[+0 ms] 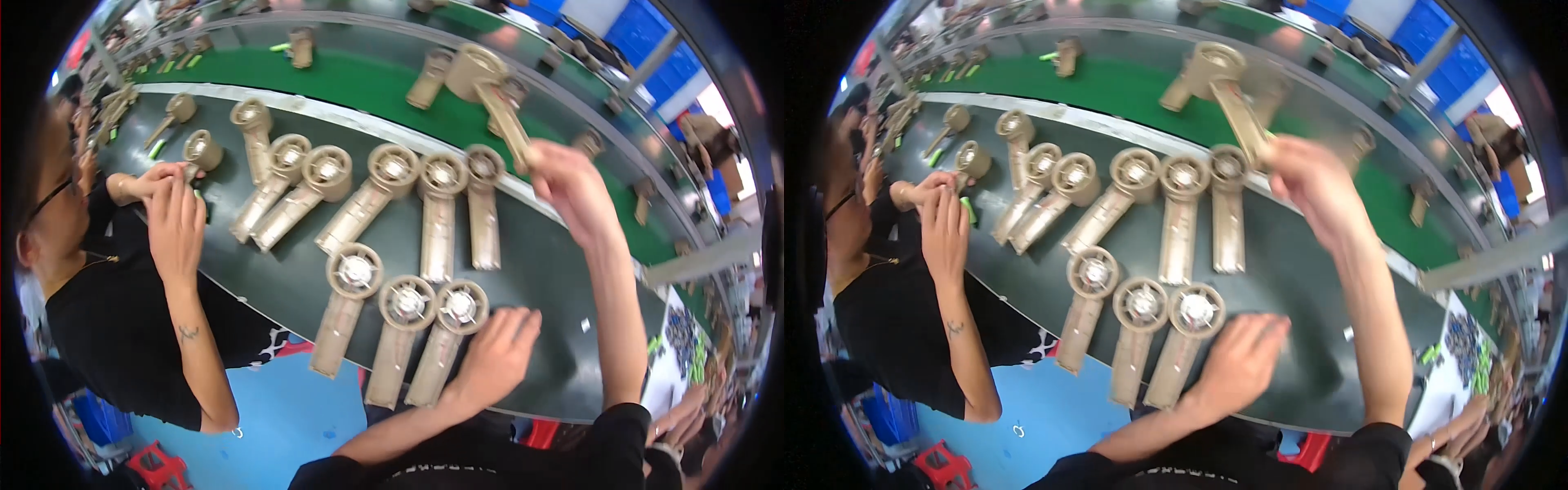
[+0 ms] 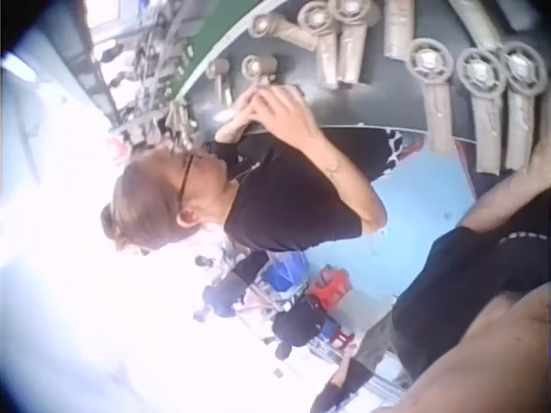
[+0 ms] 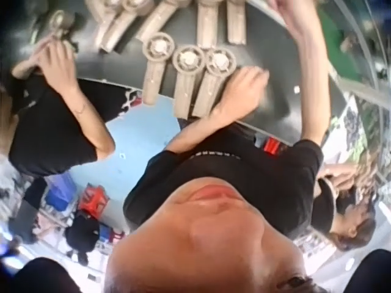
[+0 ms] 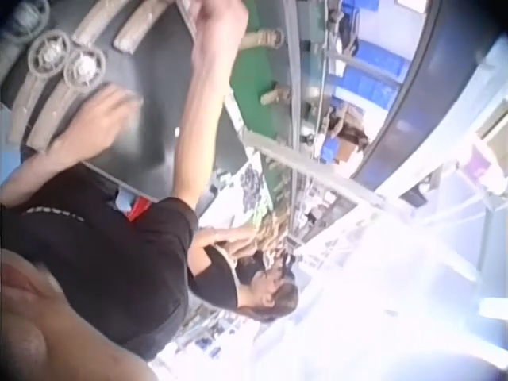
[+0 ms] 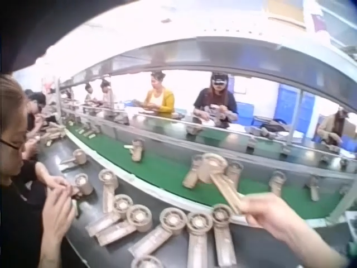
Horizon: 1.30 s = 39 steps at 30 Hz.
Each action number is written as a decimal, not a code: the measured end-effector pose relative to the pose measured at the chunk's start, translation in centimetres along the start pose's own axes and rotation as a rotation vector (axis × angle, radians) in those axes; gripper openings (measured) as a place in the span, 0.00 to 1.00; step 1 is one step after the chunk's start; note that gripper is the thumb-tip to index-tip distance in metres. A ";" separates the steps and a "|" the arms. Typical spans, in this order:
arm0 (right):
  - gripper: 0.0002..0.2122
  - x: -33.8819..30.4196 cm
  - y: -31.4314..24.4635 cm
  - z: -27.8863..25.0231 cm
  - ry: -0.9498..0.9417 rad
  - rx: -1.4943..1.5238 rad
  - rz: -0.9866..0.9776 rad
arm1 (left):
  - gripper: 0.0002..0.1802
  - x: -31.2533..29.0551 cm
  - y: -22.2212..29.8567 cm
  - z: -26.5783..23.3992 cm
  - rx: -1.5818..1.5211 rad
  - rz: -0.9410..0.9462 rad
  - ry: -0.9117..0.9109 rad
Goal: The person connects circuit board and battery modules to the wiring inside handheld fan casings by hand, fits the components into each casing, and places the assembled fans onto the conveyor belt.
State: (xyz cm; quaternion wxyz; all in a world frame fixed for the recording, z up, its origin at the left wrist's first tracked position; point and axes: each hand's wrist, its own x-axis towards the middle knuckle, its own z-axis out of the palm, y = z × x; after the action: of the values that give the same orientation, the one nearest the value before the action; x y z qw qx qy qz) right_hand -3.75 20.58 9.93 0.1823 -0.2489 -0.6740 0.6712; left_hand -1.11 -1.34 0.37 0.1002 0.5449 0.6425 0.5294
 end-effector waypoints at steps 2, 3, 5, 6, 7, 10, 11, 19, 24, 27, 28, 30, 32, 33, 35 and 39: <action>0.12 -8.8 1.4 -0.5 0.263 0.036 0.109 | 0.17 0.5 0.0 0.4 -0.140 -0.029 0.099; 0.12 -12.9 2.6 -1.0 0.334 0.078 0.156 | 0.20 0.9 0.4 0.8 -0.256 -0.084 0.124; 0.12 -18.9 4.5 0.3 0.364 0.107 0.167 | 0.28 1.0 1.7 0.9 -0.444 -0.262 0.057; 0.12 -21.2 5.6 1.5 0.437 0.166 0.179 | 0.32 1.1 2.4 0.7 -0.509 -0.370 -0.022; 0.11 -22.8 6.8 2.2 0.456 0.158 0.225 | 0.35 1.0 2.5 1.1 -0.537 -0.396 -0.060; 0.10 -26.3 8.5 2.4 0.378 0.230 0.284 | 0.38 0.8 2.9 3.4 -0.504 -0.410 -0.156; 0.10 -27.2 8.5 1.2 0.394 0.238 0.286 | 0.38 0.6 2.8 3.9 -0.481 -0.411 -0.145; 0.15 -33.1 9.0 -15.0 1.109 -1.045 0.151 | 0.39 0.8 4.0 3.1 -0.333 -0.444 -0.230; 0.18 -33.3 10.3 -16.0 1.091 -0.880 0.192 | 0.35 0.5 4.0 2.6 0.277 -0.155 -0.037; 0.20 -32.7 9.4 -14.0 0.979 -0.603 -0.154 | 0.22 1.4 4.8 1.4 0.253 -0.013 0.024; 0.20 -32.5 8.3 -13.1 0.965 -0.598 -0.155 | 0.18 1.8 5.2 1.0 0.197 0.101 0.017; 0.22 -32.1 6.5 -11.1 0.766 -0.664 -0.387 | 0.18 2.3 6.4 1.0 -0.079 0.106 -0.082; 0.24 -31.8 4.0 -9.2 0.602 -0.670 -0.444 | 0.23 3.2 7.3 1.2 -0.159 0.250 -0.176; 0.24 -31.4 3.2 -8.4 0.502 -0.709 -0.496 | 0.28 3.4 7.7 1.2 -0.244 0.233 -0.233; 0.22 -30.1 1.6 -7.1 0.277 -0.725 -0.571 | 0.37 3.6 8.5 0.9 -0.393 0.202 -0.378; 0.18 -26.2 0.9 -4.7 0.102 -0.621 -0.635 | 0.35 2.4 7.5 -0.7 -0.675 -0.082 -0.496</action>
State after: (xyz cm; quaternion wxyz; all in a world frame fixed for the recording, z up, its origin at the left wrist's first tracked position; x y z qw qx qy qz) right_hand 20.28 9.20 11.45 0.3289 -0.1053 -0.8768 0.3346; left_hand 1.91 -0.93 7.69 0.4460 0.5663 0.4107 0.5583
